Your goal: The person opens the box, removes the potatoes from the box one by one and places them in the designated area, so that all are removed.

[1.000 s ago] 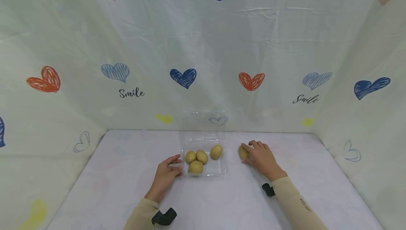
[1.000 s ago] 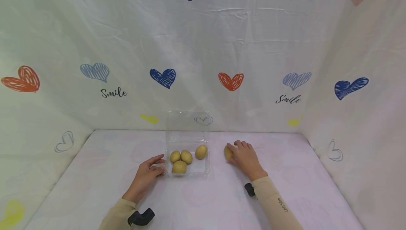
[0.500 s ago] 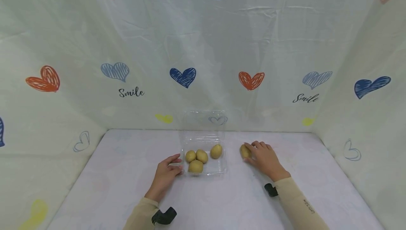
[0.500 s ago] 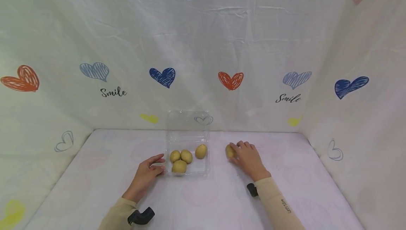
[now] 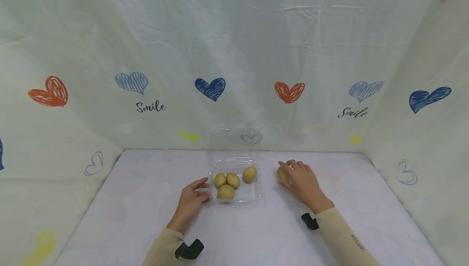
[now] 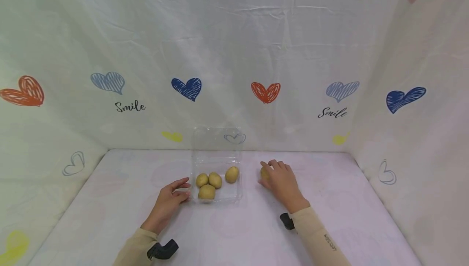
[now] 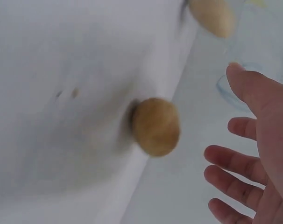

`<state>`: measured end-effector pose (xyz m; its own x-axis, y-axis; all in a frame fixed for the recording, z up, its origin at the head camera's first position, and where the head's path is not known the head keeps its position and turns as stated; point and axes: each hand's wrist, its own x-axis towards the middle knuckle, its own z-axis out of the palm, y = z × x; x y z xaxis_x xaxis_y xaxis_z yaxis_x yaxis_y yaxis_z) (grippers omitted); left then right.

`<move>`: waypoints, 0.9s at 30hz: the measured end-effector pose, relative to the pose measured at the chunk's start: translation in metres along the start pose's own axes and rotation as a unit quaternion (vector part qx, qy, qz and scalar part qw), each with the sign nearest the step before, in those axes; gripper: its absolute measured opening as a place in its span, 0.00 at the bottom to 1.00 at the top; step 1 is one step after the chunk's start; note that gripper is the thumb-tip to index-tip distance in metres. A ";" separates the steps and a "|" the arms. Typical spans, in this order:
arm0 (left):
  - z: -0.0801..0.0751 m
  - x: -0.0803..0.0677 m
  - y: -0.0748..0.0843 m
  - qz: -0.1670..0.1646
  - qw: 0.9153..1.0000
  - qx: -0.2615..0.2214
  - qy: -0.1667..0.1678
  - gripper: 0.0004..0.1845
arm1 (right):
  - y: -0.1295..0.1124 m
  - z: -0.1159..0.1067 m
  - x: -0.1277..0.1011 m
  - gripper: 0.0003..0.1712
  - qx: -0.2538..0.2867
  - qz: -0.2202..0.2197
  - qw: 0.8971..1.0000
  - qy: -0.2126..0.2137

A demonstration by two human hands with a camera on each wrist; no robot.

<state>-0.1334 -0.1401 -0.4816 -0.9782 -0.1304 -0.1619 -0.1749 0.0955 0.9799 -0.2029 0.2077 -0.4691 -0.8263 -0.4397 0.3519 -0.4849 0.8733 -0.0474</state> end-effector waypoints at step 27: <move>0.001 0.000 0.001 -0.003 1.000 0.004 0.000 0.27 | -0.076 0.001 0.022 0.33 0.011 -0.062 0.998 0.003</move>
<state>-0.1334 -0.1392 -0.4809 -0.9772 -0.1303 -0.1675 -0.1813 0.1033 0.9780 -0.1847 0.1313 -0.4584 -0.7581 -0.5428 0.3614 -0.5894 0.8075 -0.0237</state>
